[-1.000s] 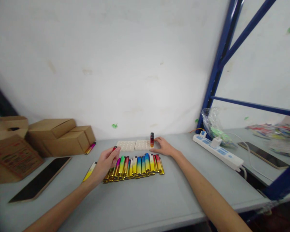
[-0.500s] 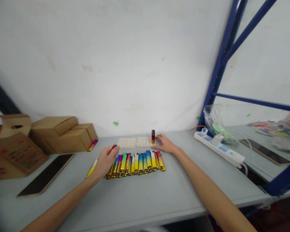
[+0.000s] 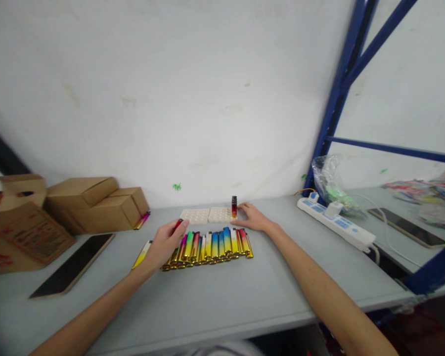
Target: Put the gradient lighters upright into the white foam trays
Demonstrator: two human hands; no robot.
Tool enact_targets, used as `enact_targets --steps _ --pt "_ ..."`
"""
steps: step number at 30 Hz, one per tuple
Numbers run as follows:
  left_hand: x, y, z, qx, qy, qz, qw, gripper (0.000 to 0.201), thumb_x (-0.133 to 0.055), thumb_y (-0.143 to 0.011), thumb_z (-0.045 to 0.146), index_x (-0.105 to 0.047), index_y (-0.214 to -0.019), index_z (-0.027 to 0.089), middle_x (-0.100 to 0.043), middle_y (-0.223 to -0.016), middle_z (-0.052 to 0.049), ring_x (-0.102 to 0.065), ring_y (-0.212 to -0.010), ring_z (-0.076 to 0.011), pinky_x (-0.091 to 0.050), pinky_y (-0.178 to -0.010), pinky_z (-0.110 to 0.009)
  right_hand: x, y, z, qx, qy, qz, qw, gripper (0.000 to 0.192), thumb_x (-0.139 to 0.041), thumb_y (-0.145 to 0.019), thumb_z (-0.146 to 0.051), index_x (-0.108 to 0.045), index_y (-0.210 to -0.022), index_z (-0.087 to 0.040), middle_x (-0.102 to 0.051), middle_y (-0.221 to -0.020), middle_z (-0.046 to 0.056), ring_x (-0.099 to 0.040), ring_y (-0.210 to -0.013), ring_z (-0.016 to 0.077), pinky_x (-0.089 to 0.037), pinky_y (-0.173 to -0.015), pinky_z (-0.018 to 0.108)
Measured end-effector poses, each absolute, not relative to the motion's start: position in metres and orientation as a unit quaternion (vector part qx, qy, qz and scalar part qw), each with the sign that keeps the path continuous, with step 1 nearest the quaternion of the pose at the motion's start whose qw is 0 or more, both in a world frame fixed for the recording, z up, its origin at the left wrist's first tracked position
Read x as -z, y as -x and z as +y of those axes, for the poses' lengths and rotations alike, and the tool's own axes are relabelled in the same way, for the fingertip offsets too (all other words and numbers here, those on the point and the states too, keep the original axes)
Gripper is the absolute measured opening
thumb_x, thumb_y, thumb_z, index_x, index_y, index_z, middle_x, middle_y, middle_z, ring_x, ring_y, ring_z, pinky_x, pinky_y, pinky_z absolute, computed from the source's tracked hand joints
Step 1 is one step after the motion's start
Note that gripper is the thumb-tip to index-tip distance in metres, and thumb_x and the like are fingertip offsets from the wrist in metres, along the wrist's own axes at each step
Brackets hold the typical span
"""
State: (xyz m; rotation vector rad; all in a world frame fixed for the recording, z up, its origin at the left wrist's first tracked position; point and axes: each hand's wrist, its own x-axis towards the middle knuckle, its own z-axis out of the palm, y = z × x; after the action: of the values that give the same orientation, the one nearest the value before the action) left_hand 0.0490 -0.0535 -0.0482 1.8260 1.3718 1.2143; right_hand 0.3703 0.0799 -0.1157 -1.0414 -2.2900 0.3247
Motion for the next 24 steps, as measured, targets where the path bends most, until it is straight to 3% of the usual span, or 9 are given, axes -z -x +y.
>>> enact_targets --steps 4,8,17,24 --pt "0.044 -0.055 -0.053 -0.457 -0.685 0.468 0.32 0.038 -0.052 -0.095 0.057 -0.053 -0.085 0.021 -0.043 -0.06 0.007 -0.038 -0.051 -0.0103 -0.031 -0.048 -0.022 0.115 -0.37 0.078 -0.121 0.394 -0.861 0.298 0.065 -0.073 -0.085 -0.061 -0.062 -0.131 -0.017 -0.062 -0.128 0.018 -0.059 -0.121 0.0339 -0.047 -0.109 0.053" --pt "0.034 -0.065 -0.041 -0.44 -0.699 0.438 0.355 0.032 -0.048 -0.099 0.054 -0.052 -0.102 0.022 -0.05 -0.066 0.006 -0.044 -0.052 -0.0098 -0.037 -0.051 -0.022 0.115 -0.369 0.078 -0.118 0.393 -0.859 0.305 0.066 -0.072 -0.085 -0.06 -0.062 -0.131 -0.014 -0.063 -0.127 0.019 -0.059 -0.12 0.0334 -0.047 -0.109 0.052" --pt "0.02 -0.119 0.027 -0.402 -0.775 0.329 0.36 0.029 -0.067 -0.089 0.043 -0.067 -0.099 0.016 -0.07 -0.096 -0.008 -0.067 -0.088 -0.0184 -0.057 -0.079 -0.031 0.117 -0.369 0.079 -0.119 0.384 -0.858 0.318 0.066 -0.073 -0.085 -0.061 -0.062 -0.134 -0.019 -0.064 -0.13 0.016 -0.059 -0.121 0.0334 -0.047 -0.108 0.052" --pt "0.032 -0.141 0.059 -0.377 -0.81 0.335 0.3 0.025 -0.078 -0.079 0.03 -0.073 -0.098 0.014 -0.078 -0.095 -0.011 -0.073 -0.088 -0.0215 -0.057 -0.086 -0.036 0.117 -0.371 0.082 -0.115 0.381 -0.866 0.303 0.071 -0.073 -0.083 -0.064 -0.063 -0.135 -0.017 -0.064 -0.128 0.017 -0.06 -0.12 0.0328 -0.047 -0.108 0.05"
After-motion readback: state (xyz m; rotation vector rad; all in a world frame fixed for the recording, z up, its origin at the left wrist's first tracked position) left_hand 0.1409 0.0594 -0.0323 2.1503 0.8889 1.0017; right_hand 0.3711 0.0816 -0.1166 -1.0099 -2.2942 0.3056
